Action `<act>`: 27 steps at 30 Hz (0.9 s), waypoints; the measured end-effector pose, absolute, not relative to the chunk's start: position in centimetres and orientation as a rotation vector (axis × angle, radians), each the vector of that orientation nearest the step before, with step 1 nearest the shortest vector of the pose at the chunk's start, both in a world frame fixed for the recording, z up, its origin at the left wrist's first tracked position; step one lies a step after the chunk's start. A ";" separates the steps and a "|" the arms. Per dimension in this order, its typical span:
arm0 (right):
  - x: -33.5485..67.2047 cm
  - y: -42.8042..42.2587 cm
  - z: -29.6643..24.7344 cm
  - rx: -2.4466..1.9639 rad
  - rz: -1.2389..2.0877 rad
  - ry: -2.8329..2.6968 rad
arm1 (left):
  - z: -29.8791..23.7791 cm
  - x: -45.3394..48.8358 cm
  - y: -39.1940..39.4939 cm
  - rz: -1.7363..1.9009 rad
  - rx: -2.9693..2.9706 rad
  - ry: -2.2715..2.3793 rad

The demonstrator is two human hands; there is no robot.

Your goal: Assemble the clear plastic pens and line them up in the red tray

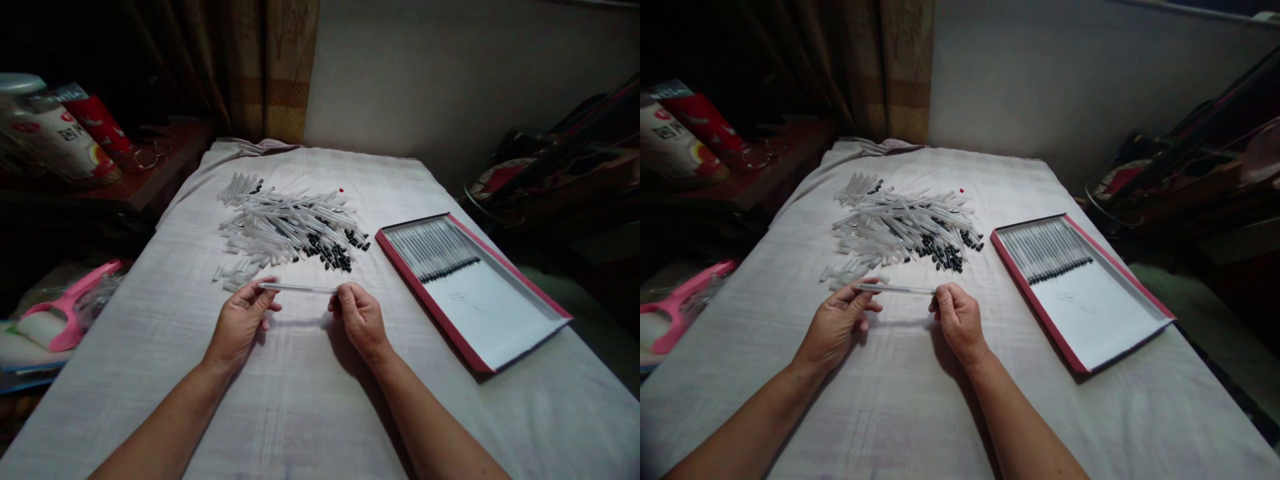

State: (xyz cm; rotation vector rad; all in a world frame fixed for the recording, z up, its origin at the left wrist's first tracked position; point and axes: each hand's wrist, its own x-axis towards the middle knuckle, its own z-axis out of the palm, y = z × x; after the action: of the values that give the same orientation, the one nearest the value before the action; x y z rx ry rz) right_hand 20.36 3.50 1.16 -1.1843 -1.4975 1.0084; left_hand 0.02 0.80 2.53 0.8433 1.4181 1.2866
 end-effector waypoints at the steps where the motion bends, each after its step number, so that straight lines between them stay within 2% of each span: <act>1: 20.1 3.3 1.2 -1.163 1.015 -1.540 | 2.6 0.3 0.8 1.310 0.765 1.369; 6: 19.1 2.6 1.1 -1.122 1.001 -1.695 | 2.9 1.0 0.5 1.412 0.587 1.208; 17: 18.0 3.3 1.3 -1.186 1.315 -1.718 | 2.9 -0.1 1.1 1.472 0.615 1.195; 23: 16.7 6.3 1.9 -1.373 0.829 -2.062 | 3.1 -0.7 1.3 1.483 0.669 1.205; 27: 14.6 7.4 2.7 -1.452 0.648 -2.198 | 3.4 -0.7 1.2 1.438 0.711 1.215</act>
State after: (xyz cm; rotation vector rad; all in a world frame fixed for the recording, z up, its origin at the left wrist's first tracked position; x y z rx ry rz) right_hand 14.64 7.41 2.72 -1.4517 -2.1977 0.6485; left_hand -0.72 1.17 3.43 0.7112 1.2147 1.4378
